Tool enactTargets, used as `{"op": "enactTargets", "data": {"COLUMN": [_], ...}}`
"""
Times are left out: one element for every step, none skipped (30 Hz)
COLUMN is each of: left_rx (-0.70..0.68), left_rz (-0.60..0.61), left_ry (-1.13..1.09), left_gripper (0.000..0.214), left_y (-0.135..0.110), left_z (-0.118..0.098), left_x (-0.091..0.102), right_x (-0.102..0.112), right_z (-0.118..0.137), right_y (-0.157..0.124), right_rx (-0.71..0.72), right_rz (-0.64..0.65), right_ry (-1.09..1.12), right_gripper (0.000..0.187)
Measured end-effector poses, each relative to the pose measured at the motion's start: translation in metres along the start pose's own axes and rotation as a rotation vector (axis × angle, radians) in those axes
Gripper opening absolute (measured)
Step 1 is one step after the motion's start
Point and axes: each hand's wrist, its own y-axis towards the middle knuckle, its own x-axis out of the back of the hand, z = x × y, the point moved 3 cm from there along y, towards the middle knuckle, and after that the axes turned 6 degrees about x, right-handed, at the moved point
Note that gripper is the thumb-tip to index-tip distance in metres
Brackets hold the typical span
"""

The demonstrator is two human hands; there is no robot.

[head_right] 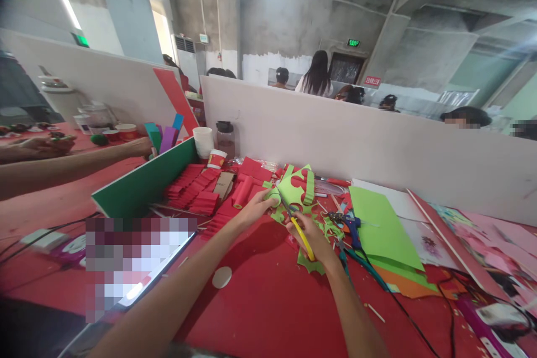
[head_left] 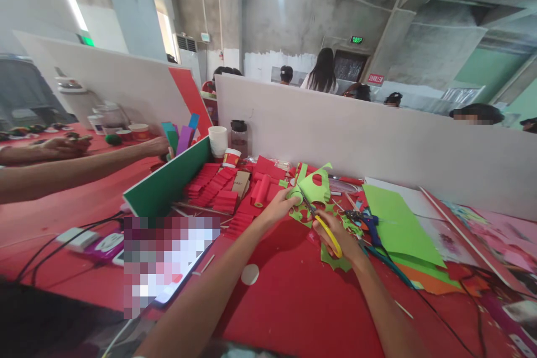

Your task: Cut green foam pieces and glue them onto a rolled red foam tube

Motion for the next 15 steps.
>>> {"op": "enactTargets", "data": {"left_rx": [0.002, 0.006, 0.011, 0.018, 0.024, 0.029, 0.034, 0.036, 0.037, 0.033, 0.028, 0.022, 0.017, 0.015, 0.016], "left_rz": [-0.003, -0.007, -0.008, -0.009, -0.009, -0.009, -0.007, -0.005, 0.0, 0.009, 0.023, 0.043, 0.066, 0.085, 0.094], "left_ry": [0.004, 0.005, 0.004, -0.001, -0.01, -0.023, -0.039, -0.055, -0.071, -0.088, -0.103, -0.117, -0.131, -0.147, -0.163], "left_gripper": [0.02, 0.02, 0.019, 0.019, 0.02, 0.021, 0.023, 0.026, 0.03, 0.033, 0.036, 0.037, 0.037, 0.037, 0.037], "left_y": [0.0, -0.0002, -0.0004, -0.0008, -0.0011, -0.0014, -0.0015, -0.0014, -0.001, -0.0004, 0.0003, 0.0012, 0.002, 0.0027, 0.0032], "left_z": [-0.0001, -0.0001, -0.0002, -0.0003, -0.0004, -0.0004, -0.0003, -0.0001, 0.0003, 0.0008, 0.0016, 0.0026, 0.0037, 0.0049, 0.0061], "left_x": [0.0001, 0.0002, 0.0001, -0.0001, -0.0002, -0.0003, -0.0003, -0.0002, -0.0001, -0.0001, -0.0003, -0.0008, -0.0017, -0.0027, -0.0038], "right_x": [0.0004, 0.0006, 0.0008, 0.001, 0.0013, 0.0015, 0.0017, 0.0017, 0.0015, 0.0011, 0.0004, -0.0003, -0.0011, -0.002, -0.0028], "right_z": [-0.0003, -0.0009, -0.0017, -0.0028, -0.0042, -0.0056, -0.007, -0.0082, -0.0091, -0.0098, -0.0102, -0.0102, -0.0099, -0.0095, -0.0088], "right_y": [0.0001, 0.0003, 0.0006, 0.001, 0.0015, 0.002, 0.0025, 0.003, 0.0036, 0.0041, 0.0047, 0.0052, 0.0055, 0.0058, 0.0059], "right_rx": [0.009, 0.017, 0.022, 0.022, 0.017, 0.009, 0.001, -0.004, -0.007, -0.005, 0.0, 0.012, 0.026, 0.04, 0.052], "right_rz": [0.007, 0.016, 0.022, 0.02, 0.015, 0.005, -0.004, -0.014, -0.022, -0.027, -0.031, -0.035, -0.038, -0.042, -0.046], "right_ry": [0.002, 0.006, 0.011, 0.016, 0.019, 0.02, 0.022, 0.028, 0.039, 0.053, 0.07, 0.085, 0.094, 0.097, 0.095], "right_gripper": [0.049, 0.049, 0.049, 0.049, 0.05, 0.05, 0.05, 0.05, 0.05, 0.051, 0.051, 0.052, 0.052, 0.052, 0.052]}}
